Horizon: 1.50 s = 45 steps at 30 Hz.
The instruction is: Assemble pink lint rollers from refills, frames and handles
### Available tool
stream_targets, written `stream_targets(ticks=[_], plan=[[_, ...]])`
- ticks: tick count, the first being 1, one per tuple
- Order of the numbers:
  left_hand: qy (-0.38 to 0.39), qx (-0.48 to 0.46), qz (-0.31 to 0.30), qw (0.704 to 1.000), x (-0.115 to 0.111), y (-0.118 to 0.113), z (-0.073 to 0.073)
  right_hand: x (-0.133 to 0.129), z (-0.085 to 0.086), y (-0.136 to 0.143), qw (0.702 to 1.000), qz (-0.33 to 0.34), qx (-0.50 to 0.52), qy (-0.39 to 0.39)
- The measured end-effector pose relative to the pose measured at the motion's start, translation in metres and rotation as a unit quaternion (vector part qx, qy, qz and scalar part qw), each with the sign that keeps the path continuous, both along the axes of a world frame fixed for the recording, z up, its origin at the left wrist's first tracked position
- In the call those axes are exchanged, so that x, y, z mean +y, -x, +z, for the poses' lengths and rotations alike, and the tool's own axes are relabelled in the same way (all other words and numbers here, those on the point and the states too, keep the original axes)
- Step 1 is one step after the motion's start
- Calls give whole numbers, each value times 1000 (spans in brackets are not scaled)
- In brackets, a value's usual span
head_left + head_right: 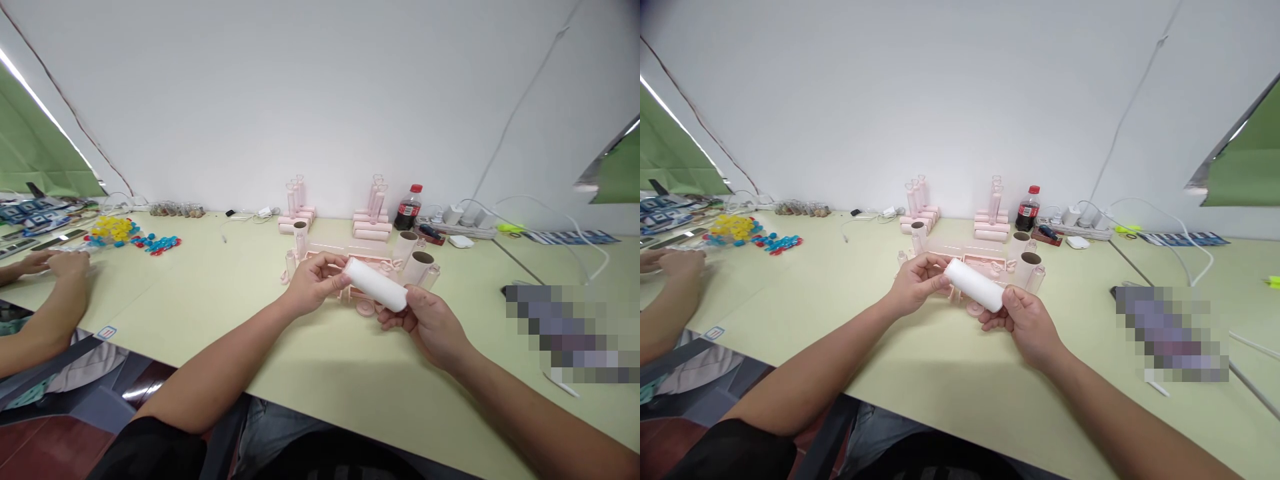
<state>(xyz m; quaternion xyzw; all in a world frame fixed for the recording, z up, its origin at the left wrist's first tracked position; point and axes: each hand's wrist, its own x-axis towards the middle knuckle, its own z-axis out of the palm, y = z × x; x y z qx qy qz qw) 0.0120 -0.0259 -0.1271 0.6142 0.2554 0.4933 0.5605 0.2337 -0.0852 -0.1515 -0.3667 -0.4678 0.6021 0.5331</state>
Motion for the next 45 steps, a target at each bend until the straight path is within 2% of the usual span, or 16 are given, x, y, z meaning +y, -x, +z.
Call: stream_targets(ticks=[4, 8, 10, 13, 20, 23, 25, 28, 31, 39, 42, 43, 45], plan=[[50, 20, 35, 998, -1, -1, 3, -6, 4, 2, 999, 17, -4, -33], [66, 47, 8, 997, -4, -3, 2, -10, 9, 5, 998, 16, 8, -57], [63, 74, -10, 995, -6, -4, 0, -10, 9, 7, 998, 36, 12, -59], [23, 136, -20, 990, -9, -7, -3, -9, 6, 7, 996, 72, 17, -50], [-144, 256, 19, 956, -10, -5, 0, -10, 6, 4, 993, 109, 14, -46], [-211, 329, 18, 920, -8, 1, 5, -10, 5, 3, 992, 107, -2, -61], [-229, 402, 43, 886, -4, 7, 8, -10, 4, 3, 992, 102, -9, -69], [-222, 516, 87, 823, 1, 13, 9, -9, 2, 3, 993, 91, -14, -69], [-207, 597, 95, 769, 2, 15, 8, -9, 3, 4, 994, 83, -17, -67], [-228, 686, 80, 686, -2, 10, 3, -8, 0, 6, 993, 88, -6, -78], [-238, 683, 51, 689, -4, 11, 3, -7, -2, 5, 994, 86, 19, -66], [-241, 671, 40, 701, -4, 12, 4, -6, -2, 5, 994, 84, 27, -60], [-223, 632, 27, 742, -5, 14, 6, -6, 0, 6, 995, 75, 41, -49]])
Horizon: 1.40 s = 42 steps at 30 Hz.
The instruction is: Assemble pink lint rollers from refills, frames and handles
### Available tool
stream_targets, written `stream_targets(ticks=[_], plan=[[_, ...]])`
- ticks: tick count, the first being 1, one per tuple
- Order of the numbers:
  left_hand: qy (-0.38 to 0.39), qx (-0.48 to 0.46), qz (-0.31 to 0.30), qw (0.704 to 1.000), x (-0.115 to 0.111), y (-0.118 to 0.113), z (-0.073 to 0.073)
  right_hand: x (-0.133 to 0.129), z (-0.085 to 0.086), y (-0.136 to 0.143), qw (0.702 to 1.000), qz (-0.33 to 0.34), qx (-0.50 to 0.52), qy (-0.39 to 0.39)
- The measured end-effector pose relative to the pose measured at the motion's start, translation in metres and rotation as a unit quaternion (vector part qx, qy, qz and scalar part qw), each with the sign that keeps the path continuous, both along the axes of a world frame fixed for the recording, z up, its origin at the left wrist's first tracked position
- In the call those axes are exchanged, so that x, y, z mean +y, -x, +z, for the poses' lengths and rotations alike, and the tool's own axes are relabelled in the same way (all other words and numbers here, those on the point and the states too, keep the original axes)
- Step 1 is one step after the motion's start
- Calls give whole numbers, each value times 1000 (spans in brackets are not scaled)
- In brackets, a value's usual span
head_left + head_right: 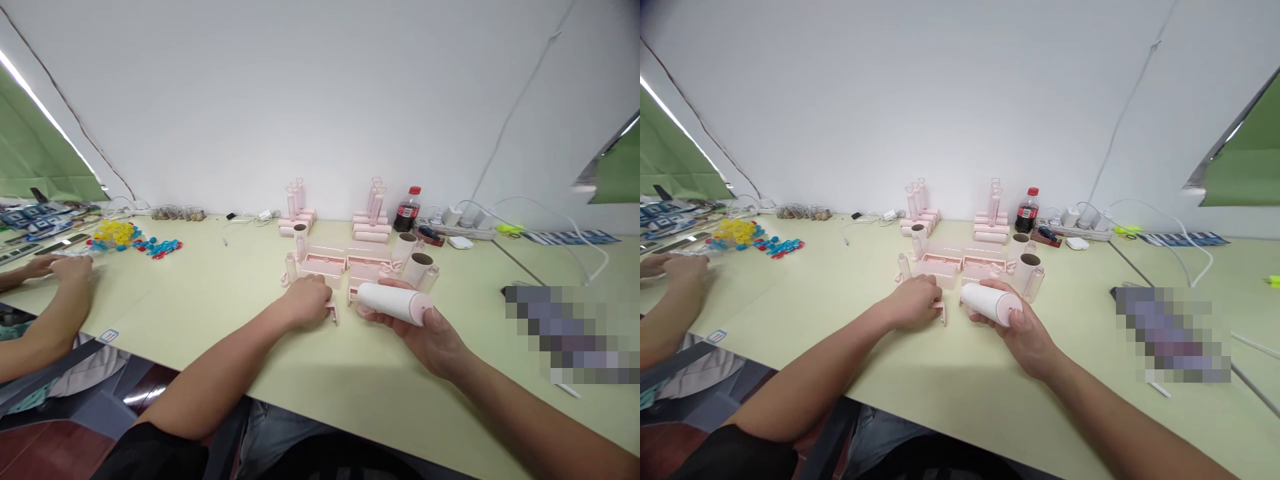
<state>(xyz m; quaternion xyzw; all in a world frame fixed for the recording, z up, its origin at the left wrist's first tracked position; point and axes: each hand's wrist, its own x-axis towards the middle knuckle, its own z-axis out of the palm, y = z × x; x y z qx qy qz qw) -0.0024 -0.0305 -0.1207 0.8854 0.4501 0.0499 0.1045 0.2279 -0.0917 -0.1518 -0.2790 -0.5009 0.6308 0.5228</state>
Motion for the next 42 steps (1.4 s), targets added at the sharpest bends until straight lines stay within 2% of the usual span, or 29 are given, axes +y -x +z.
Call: stream_targets(ticks=[2, 4, 6, 9, 11, 13, 18, 20, 24, 30, 33, 37, 42], plan=[[65, -83, 22, 994, 0, 2, 3, 0, 4, 2, 1000, -13, 12, 17], [156, -196, 61, 966, -1, 1, 7, -1, 9, 4, 998, -27, 34, 47], [227, -317, 96, 916, -3, -4, 10, -1, 14, 7, 993, -11, 62, 102], [284, -451, 135, 835, -9, -16, 13, -1, 18, 11, 973, 84, 84, 200], [313, -504, 140, 792, -14, -24, 15, -2, 18, 13, 955, 138, 88, 248], [329, -540, 136, 762, -18, -30, 15, -3, 18, 15, 944, 159, 91, 273], [328, -593, 144, 722, -23, -39, 11, -5, 16, 20, 938, 177, 84, 286], [321, -592, 155, 723, -24, -40, 11, -5, 16, 21, 938, 173, 79, 290], [336, -549, 168, 746, -26, -39, 17, -3, 16, 21, 940, 159, 74, 293], [369, -493, 141, 775, -31, -36, 26, -1, 16, 18, 940, 168, 42, 294], [362, -474, 104, 796, -32, -38, 20, -3, 16, 18, 935, 193, 50, 295], [340, -487, 34, 804, -34, -41, 7, -5, 16, 20, 934, 188, 84, 291], [228, -479, -15, 847, -34, -43, -3, -6, 17, 21, 951, 137, 108, 256]])
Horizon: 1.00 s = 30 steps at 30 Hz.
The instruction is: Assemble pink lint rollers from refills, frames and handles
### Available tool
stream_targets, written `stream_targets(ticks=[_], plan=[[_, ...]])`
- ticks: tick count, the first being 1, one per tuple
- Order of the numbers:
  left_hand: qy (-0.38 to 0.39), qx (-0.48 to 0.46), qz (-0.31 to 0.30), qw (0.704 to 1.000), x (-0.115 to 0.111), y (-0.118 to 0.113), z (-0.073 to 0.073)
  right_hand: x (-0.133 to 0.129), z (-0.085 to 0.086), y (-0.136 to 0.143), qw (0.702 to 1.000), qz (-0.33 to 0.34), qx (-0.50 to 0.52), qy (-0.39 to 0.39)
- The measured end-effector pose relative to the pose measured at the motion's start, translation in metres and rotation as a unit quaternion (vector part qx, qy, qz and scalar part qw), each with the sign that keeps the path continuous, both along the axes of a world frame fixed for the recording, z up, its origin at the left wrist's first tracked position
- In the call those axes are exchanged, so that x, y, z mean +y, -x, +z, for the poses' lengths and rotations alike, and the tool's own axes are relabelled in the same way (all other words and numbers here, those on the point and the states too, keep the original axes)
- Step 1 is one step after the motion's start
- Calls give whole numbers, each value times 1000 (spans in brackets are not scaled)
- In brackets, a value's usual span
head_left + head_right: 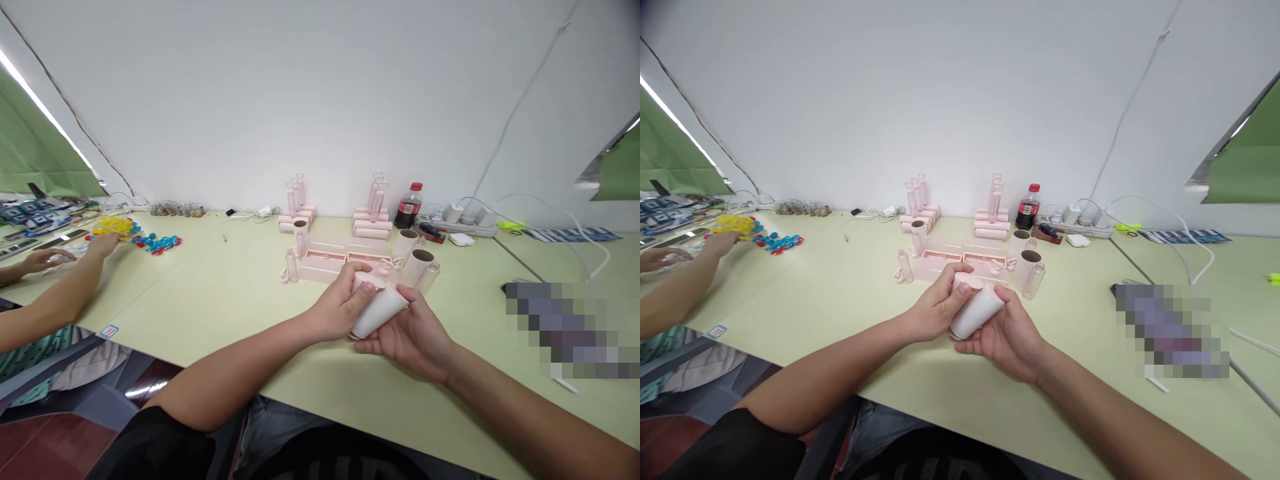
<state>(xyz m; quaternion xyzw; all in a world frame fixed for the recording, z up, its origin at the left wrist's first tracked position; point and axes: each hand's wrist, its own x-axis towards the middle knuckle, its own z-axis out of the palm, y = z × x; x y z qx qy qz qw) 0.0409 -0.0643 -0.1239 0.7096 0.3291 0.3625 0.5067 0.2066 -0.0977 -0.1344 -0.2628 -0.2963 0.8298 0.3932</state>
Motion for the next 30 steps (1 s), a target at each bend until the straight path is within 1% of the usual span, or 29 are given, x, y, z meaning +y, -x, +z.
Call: stream_targets(ticks=[3, 6, 15, 18, 23, 26, 30], plan=[[-88, 9, 28, 996, 1, -1, -4, -1, 1, 1, 1000, -12, 1, -11], [-155, 13, 41, 987, 2, -1, -7, -1, 2, 2, 1000, -11, -3, -18], [-302, -32, 34, 952, 2, -1, -8, -5, 2, 4, 999, -3, 6, -47], [-326, -44, 36, 943, 1, -3, -7, -7, 2, 5, 998, -4, 6, -55], [-343, -67, 65, 934, 0, -6, -7, -11, 4, 9, 997, -38, 11, -69], [-361, -83, 76, 926, -1, -8, -8, -14, 5, 12, 996, -49, 0, -77], [-369, -78, 89, 922, -3, -10, -9, -15, 5, 14, 995, -61, -16, -75]])
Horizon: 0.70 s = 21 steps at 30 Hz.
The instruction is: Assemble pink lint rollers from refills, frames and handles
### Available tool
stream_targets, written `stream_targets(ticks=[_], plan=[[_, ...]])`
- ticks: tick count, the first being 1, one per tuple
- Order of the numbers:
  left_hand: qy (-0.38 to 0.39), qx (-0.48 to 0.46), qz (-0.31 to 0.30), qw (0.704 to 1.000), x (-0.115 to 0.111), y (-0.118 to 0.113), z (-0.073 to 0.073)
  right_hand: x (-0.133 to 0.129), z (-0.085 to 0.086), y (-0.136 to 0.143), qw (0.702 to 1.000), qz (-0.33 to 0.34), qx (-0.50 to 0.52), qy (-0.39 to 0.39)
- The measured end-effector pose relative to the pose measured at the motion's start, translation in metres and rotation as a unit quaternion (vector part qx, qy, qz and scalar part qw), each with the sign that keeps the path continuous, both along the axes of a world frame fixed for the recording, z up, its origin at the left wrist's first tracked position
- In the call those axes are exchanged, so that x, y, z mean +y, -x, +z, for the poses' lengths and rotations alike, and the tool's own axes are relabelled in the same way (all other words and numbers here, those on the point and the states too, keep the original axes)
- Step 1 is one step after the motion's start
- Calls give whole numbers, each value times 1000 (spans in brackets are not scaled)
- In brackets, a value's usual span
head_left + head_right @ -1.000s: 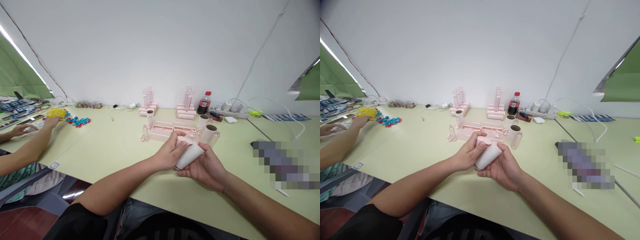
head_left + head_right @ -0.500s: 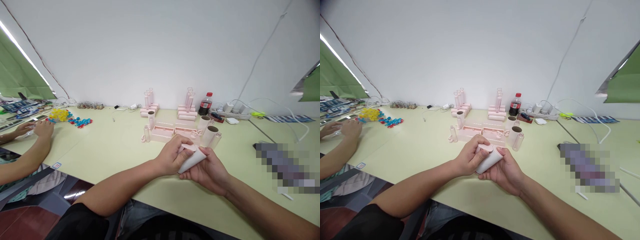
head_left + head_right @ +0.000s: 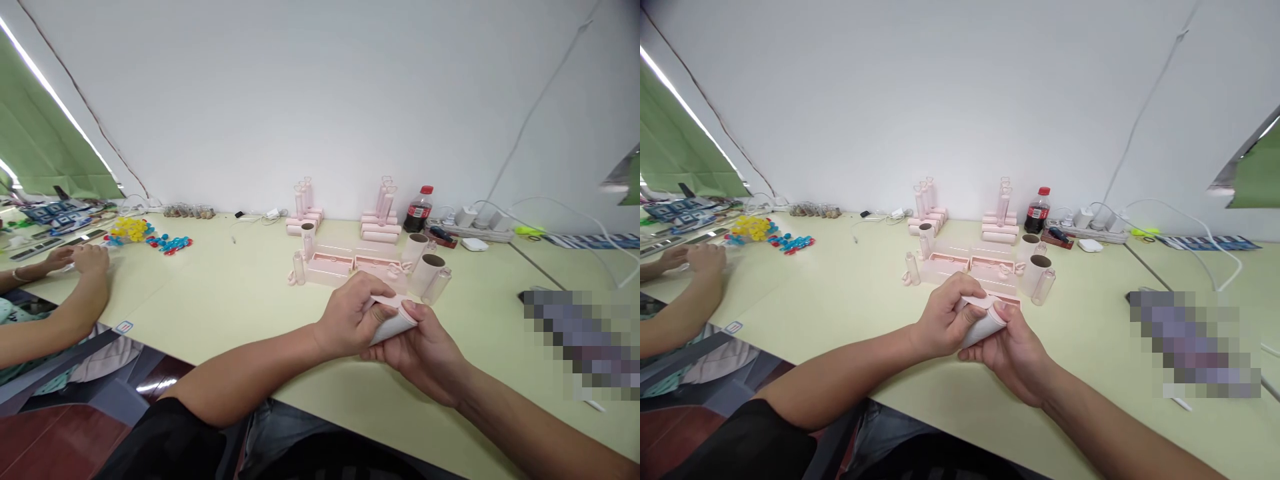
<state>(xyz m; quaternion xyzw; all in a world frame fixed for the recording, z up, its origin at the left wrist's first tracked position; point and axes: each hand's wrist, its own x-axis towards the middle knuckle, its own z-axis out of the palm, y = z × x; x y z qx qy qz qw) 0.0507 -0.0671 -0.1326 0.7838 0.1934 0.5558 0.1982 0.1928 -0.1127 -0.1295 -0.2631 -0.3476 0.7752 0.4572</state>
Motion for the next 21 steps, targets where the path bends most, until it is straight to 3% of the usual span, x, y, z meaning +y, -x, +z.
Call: stream_targets(ticks=[12, 21], plan=[[-21, -26, 17, 999, -4, -2, -5, -2, 4, -2, 998, -13, -56, -17], [-29, -54, 16, 998, -4, -2, -8, -2, 6, -2, 998, -18, -53, 14]])
